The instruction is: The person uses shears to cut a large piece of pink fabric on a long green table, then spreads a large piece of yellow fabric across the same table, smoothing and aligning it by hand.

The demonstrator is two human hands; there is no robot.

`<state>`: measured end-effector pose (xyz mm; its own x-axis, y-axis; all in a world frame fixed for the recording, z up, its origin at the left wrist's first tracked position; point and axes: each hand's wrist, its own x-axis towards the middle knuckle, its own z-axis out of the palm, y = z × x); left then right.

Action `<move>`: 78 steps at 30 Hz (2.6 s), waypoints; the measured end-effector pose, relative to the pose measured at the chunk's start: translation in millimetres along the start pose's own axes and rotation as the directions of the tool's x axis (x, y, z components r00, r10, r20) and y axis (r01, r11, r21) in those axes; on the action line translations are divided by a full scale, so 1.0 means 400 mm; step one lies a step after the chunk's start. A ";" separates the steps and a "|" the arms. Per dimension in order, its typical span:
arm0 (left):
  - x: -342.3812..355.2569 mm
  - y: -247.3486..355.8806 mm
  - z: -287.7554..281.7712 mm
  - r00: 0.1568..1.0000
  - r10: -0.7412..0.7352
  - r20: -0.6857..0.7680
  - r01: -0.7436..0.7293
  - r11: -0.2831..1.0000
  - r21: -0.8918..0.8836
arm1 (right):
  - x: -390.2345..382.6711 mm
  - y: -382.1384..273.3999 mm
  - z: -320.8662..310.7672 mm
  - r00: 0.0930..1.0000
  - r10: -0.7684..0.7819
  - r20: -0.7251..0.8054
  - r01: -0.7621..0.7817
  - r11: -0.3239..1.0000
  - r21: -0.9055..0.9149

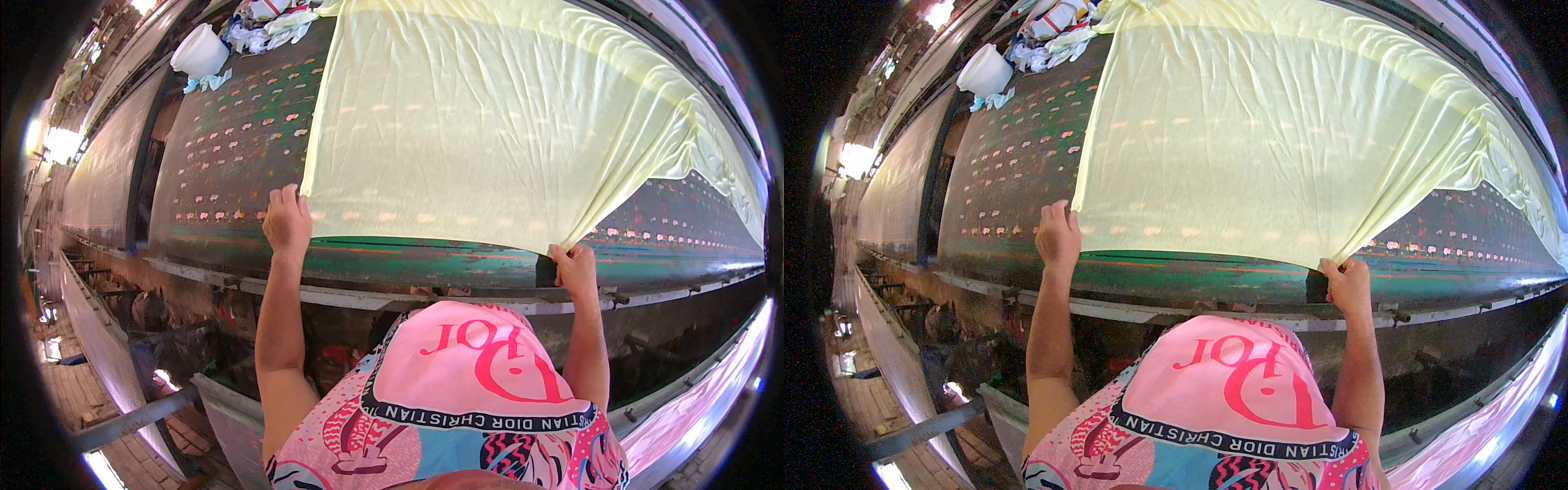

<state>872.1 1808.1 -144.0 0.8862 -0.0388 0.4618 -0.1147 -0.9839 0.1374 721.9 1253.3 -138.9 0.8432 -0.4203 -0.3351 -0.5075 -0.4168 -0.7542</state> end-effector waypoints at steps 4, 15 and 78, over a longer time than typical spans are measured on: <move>-0.071 0.090 -0.011 0.868 0.494 0.038 -0.472 0.848 -0.240 | -0.015 -0.043 -0.004 0.995 0.076 0.068 -0.097 0.905 0.415; -0.066 0.243 -0.041 0.681 0.714 0.165 -0.660 0.695 -0.285 | -0.026 -0.084 0.003 0.996 0.015 0.089 -0.077 0.661 0.747; -0.211 1.080 0.019 0.808 0.583 0.086 -0.530 0.783 -0.327 | 0.211 0.332 -0.581 0.980 -0.198 -0.020 0.198 0.980 0.015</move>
<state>751.2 1384.9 -130.4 0.6879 -0.6198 0.3777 -0.7059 -0.6924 0.1495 684.4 975.1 -136.3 0.9232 -0.3455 -0.1682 -0.3278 -0.4797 -0.8139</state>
